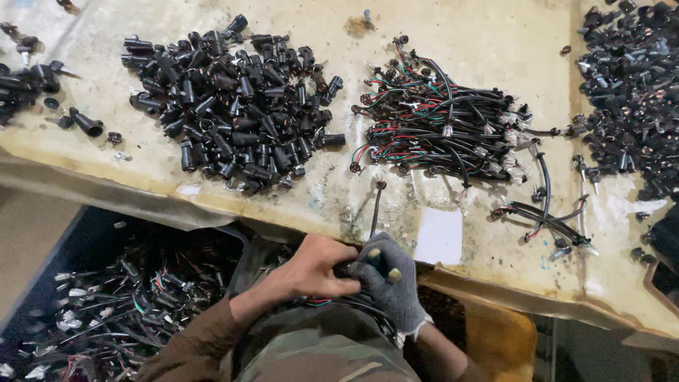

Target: The person repeatedly picks up black cylindrical components and wire harnesses from a table, connects them by hand, and places the assembled units into a bin below. The process is continuous and repetitive throughout the clip.

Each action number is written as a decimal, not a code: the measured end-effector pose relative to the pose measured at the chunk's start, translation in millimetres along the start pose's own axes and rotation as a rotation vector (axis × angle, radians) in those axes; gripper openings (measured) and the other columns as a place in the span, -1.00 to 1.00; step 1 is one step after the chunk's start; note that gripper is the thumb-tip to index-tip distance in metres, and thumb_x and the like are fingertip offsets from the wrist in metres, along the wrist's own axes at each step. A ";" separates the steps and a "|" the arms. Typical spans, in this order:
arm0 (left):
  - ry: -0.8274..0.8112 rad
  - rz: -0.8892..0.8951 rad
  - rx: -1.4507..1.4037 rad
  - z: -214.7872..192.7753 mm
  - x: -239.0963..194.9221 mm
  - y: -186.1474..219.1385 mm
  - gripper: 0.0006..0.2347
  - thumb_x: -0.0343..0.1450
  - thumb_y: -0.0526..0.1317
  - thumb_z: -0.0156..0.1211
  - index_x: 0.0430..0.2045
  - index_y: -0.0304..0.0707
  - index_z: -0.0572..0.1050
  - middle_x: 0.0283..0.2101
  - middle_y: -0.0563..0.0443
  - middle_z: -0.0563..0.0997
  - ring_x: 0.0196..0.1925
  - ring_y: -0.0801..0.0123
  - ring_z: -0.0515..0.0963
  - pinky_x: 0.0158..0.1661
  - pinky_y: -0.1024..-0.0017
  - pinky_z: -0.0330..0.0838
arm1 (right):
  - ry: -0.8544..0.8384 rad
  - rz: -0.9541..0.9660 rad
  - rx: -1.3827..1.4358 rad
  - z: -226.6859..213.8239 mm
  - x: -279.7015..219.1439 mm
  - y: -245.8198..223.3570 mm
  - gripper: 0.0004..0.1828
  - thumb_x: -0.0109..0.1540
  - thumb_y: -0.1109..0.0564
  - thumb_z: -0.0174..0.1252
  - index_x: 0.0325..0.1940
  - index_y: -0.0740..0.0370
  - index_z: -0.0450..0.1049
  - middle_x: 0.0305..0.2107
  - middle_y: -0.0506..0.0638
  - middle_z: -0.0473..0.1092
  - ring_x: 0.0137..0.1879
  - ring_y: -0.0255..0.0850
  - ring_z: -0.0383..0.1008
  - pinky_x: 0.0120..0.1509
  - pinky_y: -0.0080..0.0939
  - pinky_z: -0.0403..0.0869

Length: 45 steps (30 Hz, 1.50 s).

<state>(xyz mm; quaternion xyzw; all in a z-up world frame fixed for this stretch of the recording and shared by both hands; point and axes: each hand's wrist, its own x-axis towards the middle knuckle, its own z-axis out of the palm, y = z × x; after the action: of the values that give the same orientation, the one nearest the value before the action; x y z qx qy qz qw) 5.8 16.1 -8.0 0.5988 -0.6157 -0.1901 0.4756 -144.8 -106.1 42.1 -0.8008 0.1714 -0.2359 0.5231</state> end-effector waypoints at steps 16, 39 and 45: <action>0.079 -0.123 -0.258 64.3 -38.4 42.8 -0.76 0.22 -0.14 0.47 -0.40 -0.26 0.59 -0.41 -0.20 0.62 -0.37 -0.01 0.67 -0.36 0.25 0.52 | -0.084 0.021 1.039 -0.5 -62.8 8.7 -0.53 0.28 -0.20 0.37 -0.36 0.12 0.30 -0.57 -0.08 0.25 -0.51 -0.23 0.20 -0.41 -0.18 0.23; -0.090 -0.165 0.143 -34.3 -38.6 -35.9 -0.69 0.40 -0.21 0.22 0.03 -0.28 0.54 -0.05 -0.16 0.55 0.00 -0.02 0.56 -0.06 0.17 0.48 | -0.327 -0.474 -0.662 -17.0 152.4 93.6 -0.77 0.10 0.19 0.29 -0.18 0.11 0.45 -0.33 0.06 0.45 -0.16 0.09 0.51 -0.15 0.06 0.46; 0.498 -0.069 0.680 -34.2 86.1 -117.3 -0.63 0.27 -0.33 0.19 0.00 -0.33 0.54 -0.01 -0.14 0.56 0.03 0.01 0.48 -0.06 0.12 0.38 | -0.412 -0.327 -0.652 -20.3 141.4 92.8 -0.68 0.03 0.30 0.24 -0.15 0.14 0.47 -0.27 0.08 0.46 -0.11 0.12 0.51 -0.10 0.03 0.47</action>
<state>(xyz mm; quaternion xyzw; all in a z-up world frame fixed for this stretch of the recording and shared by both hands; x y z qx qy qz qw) 113.5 -76.1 -55.2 0.7695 -0.4893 0.1586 0.3784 -41.3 -231.8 -8.1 -0.9716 -0.0003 -0.0841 0.2211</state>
